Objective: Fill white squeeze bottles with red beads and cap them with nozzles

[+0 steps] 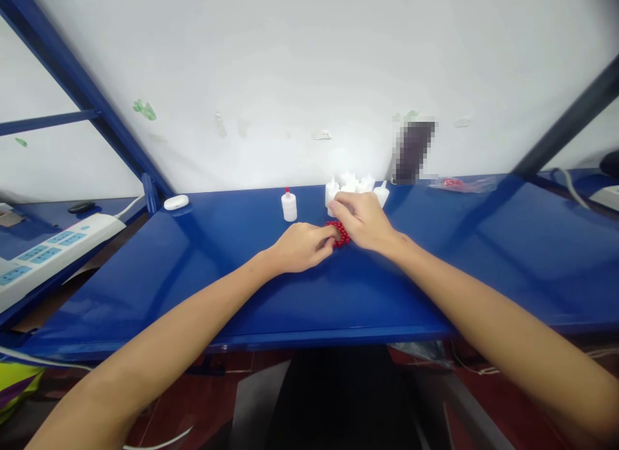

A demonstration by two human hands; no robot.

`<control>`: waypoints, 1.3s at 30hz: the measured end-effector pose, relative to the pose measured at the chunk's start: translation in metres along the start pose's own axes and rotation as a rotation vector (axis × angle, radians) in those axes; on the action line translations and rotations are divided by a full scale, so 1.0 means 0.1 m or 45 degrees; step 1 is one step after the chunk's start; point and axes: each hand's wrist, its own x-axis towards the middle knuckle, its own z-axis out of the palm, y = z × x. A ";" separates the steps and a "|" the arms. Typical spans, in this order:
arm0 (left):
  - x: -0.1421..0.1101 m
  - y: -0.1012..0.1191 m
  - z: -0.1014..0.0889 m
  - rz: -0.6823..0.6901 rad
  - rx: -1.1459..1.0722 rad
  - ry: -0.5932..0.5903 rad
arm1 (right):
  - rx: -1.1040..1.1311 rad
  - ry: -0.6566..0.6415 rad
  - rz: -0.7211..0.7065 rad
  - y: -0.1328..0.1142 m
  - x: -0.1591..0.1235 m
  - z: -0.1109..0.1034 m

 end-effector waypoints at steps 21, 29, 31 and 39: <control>0.03 -0.02 -0.02 -0.100 -0.171 -0.207 | 0.146 -0.174 0.047 -0.02 -0.03 0.02; 0.04 -0.05 -0.08 -0.117 -0.251 -0.314 | 0.003 -0.109 -0.036 0.00 -0.03 0.02; 0.05 -0.05 -0.11 -0.112 -0.293 -0.361 | -0.010 -0.109 -0.027 0.01 -0.03 0.03; 0.03 -0.07 -0.13 -0.149 -0.299 -0.359 | -0.041 -0.117 -0.064 0.01 -0.02 0.03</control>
